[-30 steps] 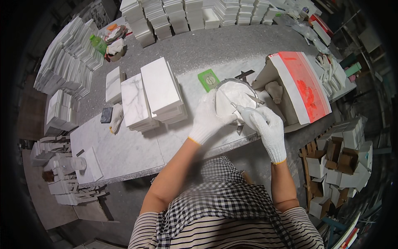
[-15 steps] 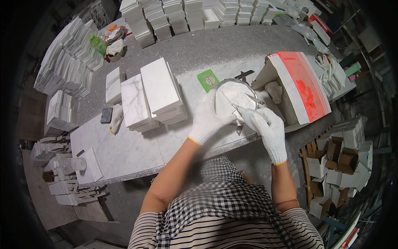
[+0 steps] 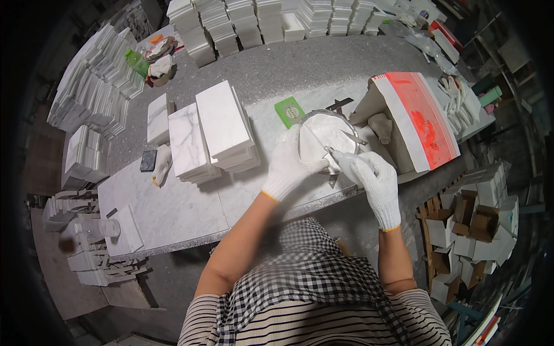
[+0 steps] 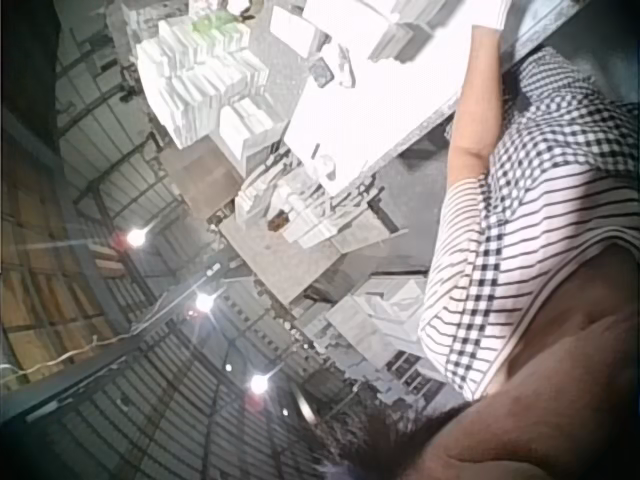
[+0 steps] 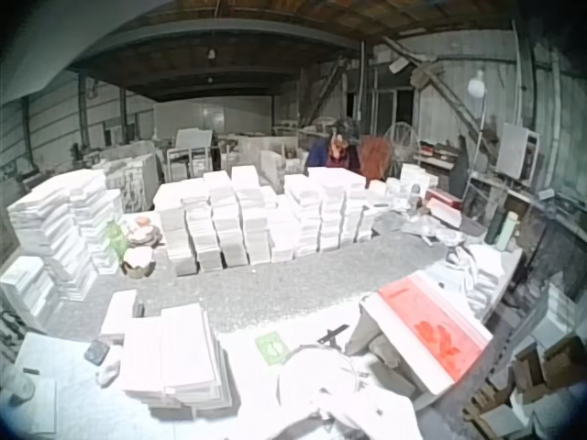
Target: The person repeatedly picks up white rectangular tiles, scrapes their edges with a metal tool, and wipes them with a green sponge. The person stacks finished tiles on the table while working in a warehouse-like setting.
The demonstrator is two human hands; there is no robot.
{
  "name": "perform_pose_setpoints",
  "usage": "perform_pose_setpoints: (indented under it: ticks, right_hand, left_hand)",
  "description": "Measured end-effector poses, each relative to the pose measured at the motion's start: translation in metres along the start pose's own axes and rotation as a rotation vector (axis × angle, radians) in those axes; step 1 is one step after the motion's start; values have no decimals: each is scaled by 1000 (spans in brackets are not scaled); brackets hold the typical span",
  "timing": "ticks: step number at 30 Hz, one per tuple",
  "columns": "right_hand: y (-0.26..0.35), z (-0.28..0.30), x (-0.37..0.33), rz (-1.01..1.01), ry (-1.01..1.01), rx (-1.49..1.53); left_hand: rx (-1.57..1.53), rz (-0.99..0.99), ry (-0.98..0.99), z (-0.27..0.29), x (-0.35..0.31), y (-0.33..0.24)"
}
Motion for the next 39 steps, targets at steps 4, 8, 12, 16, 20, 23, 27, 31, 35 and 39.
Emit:
perform_pose_setpoints:
  ticks: [4,8,12,16,20,23,27,31,35,39]
  right_hand:
    - [-1,1,-2,-18,4,-6]
    - [1,1,-3,-6,-1,-26]
    - [0,2,-3,-16,7,-14]
    - [-1,2,-4,-17,17,3]
    - [2,3,-4,-21,19,-4]
    - [1,2,-5,-12,5,18]
    - [3,4,-7,-21,8,-7]
    - [0,5,-7,-12,3,-10]
    - [5,5,-8,-17,2,4]
    - [1,5,-8,-8,-9,-8]
  left_hand:
    - [5,1,6,-1,0,1]
    - [15,-8,-8,-4,-1,4]
    - [-61,23,18,2,-1,-3]
    - [-55,14,12,1,-1,-1]
    - [8,-27,-14,-2,-1,4]
    - [16,-29,-23,-4,-1,4]
    - [-43,-4,10,0,-1,0]
    - [-47,3,19,0,-1,-1]
    - [48,-23,-36,-6,-3,8]
    - [-45,27,38,2,-1,-4]
Point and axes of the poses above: each hand's wrist, its own x-axis towards the middle knuckle, its own z-axis out of the back of the hand, y = z × x, the point moved 1 cm from there along x, towards the middle knuckle, and after that the axes turned 11 degrees about -z, right-handed, at the moved point
